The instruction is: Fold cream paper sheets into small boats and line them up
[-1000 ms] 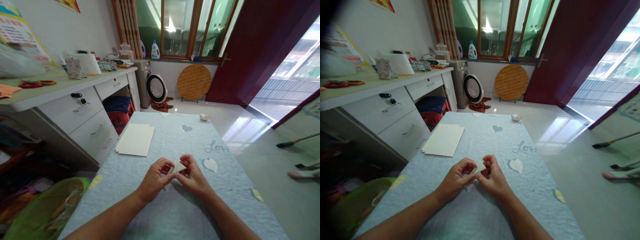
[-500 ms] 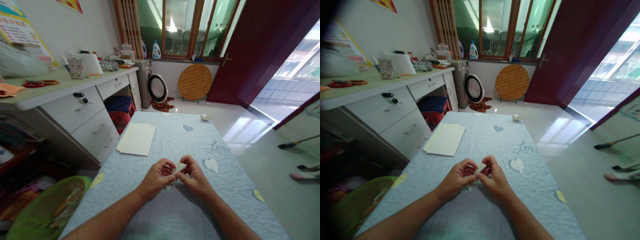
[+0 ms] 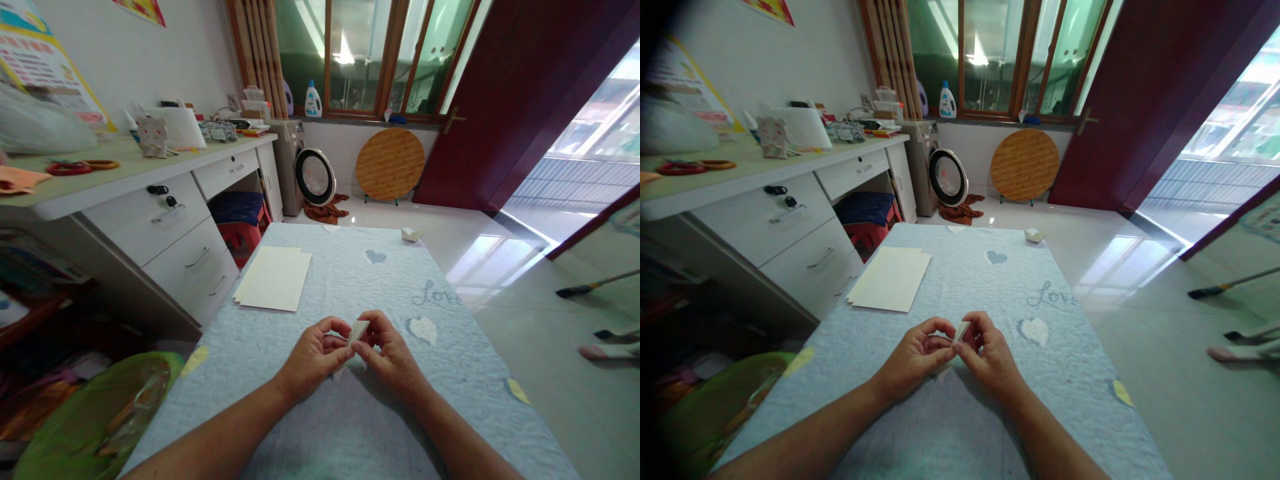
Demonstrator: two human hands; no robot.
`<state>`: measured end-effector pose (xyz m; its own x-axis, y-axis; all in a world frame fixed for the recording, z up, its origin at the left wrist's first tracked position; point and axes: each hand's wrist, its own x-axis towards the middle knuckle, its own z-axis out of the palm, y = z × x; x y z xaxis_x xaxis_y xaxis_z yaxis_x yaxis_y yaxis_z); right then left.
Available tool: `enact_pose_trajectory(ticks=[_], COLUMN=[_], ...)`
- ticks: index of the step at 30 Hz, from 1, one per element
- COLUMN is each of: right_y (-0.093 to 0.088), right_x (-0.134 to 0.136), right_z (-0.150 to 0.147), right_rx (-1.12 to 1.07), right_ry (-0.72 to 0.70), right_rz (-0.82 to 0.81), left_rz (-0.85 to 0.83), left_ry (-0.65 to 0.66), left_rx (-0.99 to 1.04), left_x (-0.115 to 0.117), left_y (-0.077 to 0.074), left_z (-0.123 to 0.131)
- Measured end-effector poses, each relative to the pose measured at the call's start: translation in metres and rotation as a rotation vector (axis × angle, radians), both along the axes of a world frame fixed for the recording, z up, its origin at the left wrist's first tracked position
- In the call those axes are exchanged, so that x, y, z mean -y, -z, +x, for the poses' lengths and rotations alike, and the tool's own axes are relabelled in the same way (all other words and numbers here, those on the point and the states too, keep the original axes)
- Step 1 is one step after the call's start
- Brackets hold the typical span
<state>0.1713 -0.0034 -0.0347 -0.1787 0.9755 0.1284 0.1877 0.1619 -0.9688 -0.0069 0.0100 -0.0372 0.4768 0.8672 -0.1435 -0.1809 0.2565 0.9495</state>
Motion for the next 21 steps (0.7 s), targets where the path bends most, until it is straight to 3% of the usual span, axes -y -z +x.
enact_pose_trajectory(ticks=[21], right_y=[0.0006], right_x=[-0.0023], right_z=[-0.0035], right_rx=[-0.026], right_ry=[0.015], right_rz=[0.048], left_rz=[0.024], left_ry=[-0.057], left_rx=[-0.011], left_x=[0.0004], left_y=[-0.0055], left_z=[0.0027])
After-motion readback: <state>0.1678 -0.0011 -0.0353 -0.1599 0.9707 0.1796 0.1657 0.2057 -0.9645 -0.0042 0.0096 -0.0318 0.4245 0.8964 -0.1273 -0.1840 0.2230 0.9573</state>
